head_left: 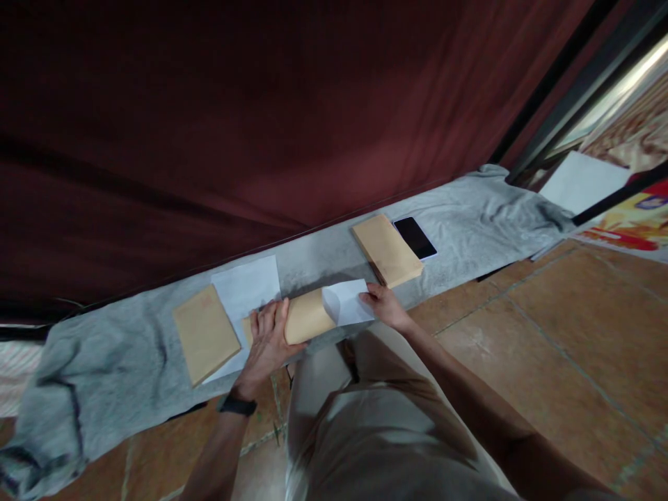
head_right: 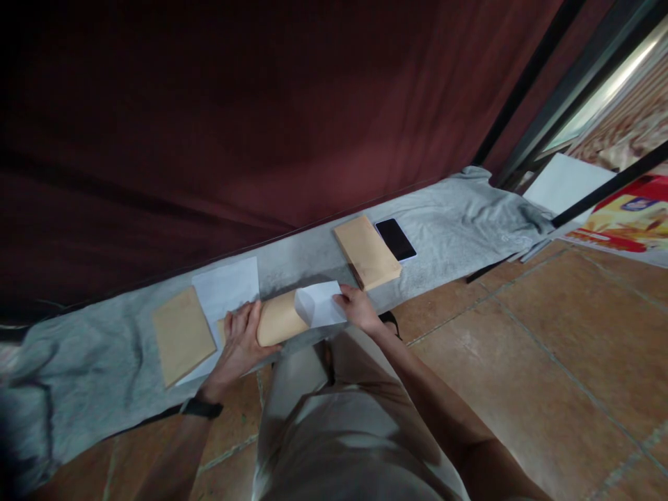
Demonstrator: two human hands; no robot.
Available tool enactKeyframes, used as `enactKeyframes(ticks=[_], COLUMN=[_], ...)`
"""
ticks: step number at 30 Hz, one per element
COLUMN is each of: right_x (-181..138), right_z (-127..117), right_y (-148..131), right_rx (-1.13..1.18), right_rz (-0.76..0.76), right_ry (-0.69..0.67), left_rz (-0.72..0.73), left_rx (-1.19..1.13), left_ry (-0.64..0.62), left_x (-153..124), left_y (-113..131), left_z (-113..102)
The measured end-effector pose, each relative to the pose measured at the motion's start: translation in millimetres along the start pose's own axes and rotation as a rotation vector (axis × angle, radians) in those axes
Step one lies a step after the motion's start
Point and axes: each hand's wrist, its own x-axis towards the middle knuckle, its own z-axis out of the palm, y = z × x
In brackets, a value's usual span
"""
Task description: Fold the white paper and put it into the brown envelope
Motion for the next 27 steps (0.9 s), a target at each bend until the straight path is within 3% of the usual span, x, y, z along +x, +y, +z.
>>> enactKeyframes(ticks=[5, 12, 18, 23, 27], right_x=[-7, -18, -13, -12, -15], right_z=[13, 28, 24, 15, 27], right_y=[-6, -24, -24, -21, -16], right_rx=[0.034, -0.218, -0.284, -0.241, -0.157], right_rz=[0.048, -0.024, -0.017, 0.011, 0.043], right_ry=[0.053, 0.202, 0.204, 0.232, 0.218], left_rz=[0.004, 0.013, 0.002, 0.041, 0.070], left_rx=[-0.001, 0.012, -0.035, -0.032, -0.031], left_ry=[0.012, -0.029, -0.075, -0.080, -0.073], left_x=[1, 8, 13, 12, 12], left_y=[6, 22, 24, 26, 32], left_z=[-2, -7, -5, -2, 2])
